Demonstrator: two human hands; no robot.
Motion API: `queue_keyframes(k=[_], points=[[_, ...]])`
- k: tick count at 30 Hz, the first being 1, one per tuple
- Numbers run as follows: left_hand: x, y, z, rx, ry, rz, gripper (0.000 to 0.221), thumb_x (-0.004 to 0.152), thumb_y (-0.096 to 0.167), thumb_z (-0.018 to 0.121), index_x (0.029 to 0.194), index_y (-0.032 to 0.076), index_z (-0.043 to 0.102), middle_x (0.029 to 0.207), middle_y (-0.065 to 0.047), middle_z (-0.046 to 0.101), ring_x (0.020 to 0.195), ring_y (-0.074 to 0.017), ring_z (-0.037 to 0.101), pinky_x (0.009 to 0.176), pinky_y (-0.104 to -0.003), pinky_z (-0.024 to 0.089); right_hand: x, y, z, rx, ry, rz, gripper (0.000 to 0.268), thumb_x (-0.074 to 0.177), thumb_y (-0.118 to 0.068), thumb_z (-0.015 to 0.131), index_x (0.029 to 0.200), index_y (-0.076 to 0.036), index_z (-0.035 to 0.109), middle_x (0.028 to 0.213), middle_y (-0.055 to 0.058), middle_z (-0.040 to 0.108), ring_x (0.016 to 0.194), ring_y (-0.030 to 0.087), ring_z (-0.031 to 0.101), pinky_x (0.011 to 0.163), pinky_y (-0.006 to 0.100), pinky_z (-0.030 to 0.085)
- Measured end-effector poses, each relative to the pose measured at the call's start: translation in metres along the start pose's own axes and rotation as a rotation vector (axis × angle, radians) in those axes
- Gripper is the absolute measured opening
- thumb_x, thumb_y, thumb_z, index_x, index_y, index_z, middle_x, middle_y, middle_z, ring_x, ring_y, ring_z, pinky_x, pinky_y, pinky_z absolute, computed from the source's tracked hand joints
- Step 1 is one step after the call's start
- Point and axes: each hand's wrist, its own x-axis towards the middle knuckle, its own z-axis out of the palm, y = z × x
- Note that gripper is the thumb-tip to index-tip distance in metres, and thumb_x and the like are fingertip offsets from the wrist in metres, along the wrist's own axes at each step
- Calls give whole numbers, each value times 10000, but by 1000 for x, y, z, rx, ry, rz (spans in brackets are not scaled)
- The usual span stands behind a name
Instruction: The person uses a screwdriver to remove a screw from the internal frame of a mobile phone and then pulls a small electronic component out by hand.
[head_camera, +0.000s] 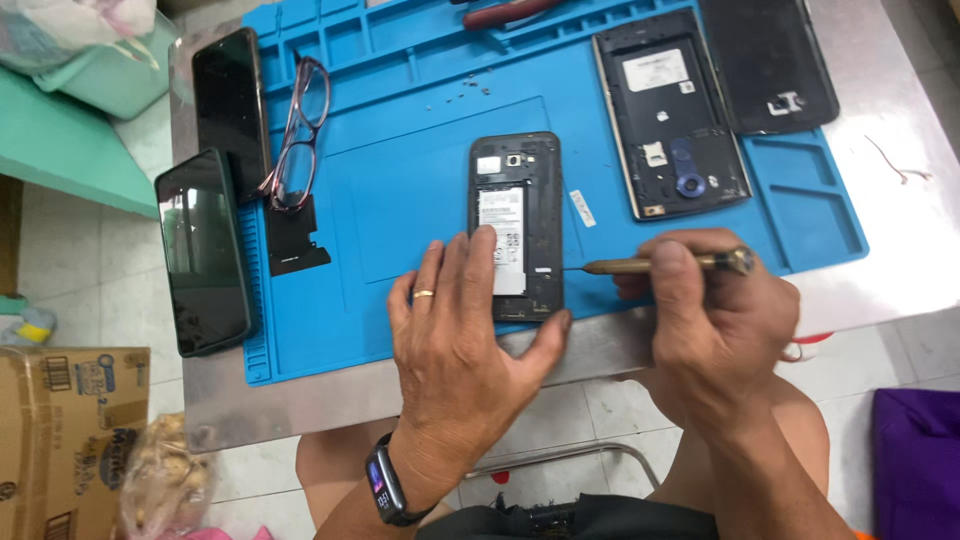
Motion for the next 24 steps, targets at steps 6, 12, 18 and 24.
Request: queue_keyframes(k=[6,12,18,24], points=[[-3,-3,7,-6,28,-6,968,805,623,885,1490,32,542,1443,-143,700,1336,-399,673,1101,-572,462,9,-5,-5,75,-109,8,204,1129,-112,559,1007,22,653,838,132,748,746,234,796,693,295,641],[-2,1,5,-34,-1,-54,991,785,570,889,1520,29,504,1431,-167,700,1349,-416,652,1113,-590,434,14,-7,-7,211,-109,133,203,1114,-155,569,1005,-20,676,843,98,741,748,212,789,724,305,649],[3,3,-4,-89,-89,-85,906,835,529,795,1543,62,477,1472,-190,637,1391,-369,575,1123,-567,373,16,-2,-10,439,85,201,242,1128,-201,525,989,-36,635,785,106,661,642,234,711,671,324,607],[22,13,-17,-40,-264,-160,971,831,613,775,1572,94,423,1530,-171,579,1398,-365,529,1100,-562,366,19,2,-14,541,38,113,185,1135,-140,529,1202,-3,633,1051,191,754,883,261,779,802,321,679]])
